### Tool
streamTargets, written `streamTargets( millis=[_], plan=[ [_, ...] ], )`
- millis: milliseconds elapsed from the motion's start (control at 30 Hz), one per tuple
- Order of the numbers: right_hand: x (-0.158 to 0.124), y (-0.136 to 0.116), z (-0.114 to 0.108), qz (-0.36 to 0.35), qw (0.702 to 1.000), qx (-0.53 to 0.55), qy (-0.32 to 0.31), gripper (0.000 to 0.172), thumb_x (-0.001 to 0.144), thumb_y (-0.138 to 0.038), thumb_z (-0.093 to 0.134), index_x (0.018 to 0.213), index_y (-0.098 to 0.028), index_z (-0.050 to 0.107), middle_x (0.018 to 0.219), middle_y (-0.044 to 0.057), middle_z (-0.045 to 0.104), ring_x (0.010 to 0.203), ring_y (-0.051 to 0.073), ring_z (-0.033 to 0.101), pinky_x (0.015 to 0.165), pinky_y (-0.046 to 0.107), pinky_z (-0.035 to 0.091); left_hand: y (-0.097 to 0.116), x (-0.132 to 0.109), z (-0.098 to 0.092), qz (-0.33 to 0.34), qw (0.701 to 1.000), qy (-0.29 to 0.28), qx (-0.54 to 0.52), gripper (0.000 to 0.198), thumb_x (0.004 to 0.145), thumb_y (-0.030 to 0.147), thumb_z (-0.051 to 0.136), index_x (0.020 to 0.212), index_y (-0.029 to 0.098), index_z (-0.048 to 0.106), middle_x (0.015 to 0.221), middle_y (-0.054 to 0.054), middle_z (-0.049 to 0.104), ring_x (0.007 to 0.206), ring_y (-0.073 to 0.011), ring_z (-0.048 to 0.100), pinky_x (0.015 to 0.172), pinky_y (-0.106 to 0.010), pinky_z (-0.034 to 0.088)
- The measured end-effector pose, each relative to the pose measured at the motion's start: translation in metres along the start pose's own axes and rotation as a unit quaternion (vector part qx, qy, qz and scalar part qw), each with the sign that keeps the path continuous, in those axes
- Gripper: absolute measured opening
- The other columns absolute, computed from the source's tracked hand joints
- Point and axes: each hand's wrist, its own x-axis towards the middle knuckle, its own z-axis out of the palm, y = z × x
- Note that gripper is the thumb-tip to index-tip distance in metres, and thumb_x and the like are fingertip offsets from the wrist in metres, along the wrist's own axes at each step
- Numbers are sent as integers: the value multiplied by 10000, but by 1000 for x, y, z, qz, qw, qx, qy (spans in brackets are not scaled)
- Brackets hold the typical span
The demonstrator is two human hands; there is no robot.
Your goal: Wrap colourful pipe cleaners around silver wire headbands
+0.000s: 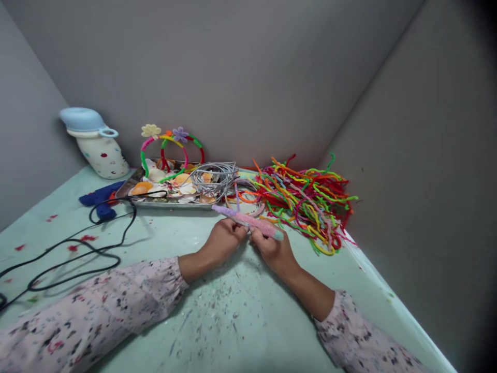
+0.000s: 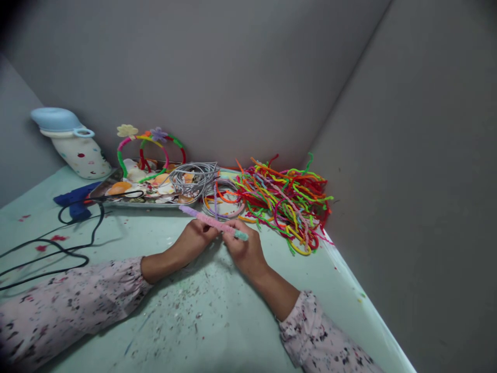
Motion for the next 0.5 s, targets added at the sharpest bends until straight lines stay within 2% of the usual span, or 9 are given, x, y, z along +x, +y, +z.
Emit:
streamTargets(
  millis=[333,500],
  plan=[
    [-3,-7,-4,0,1000,-28,-10,125,786,-221,560,852,-216,666,746,6,691,679,187,612,621,269,423,-2,1,-1,49,999,-9,-10,134,742,270,577,694,156,629,685,-42,634,718,-191,551,610,-273,411],
    [0,0,0,43,998,49,1,106,762,-253,576,818,-216,658,694,12,677,636,189,607,596,280,460,-1,-1,0,65,998,-21,-15,152,767,259,551,682,152,617,683,-31,626,666,-165,531,610,-271,411]
  ],
)
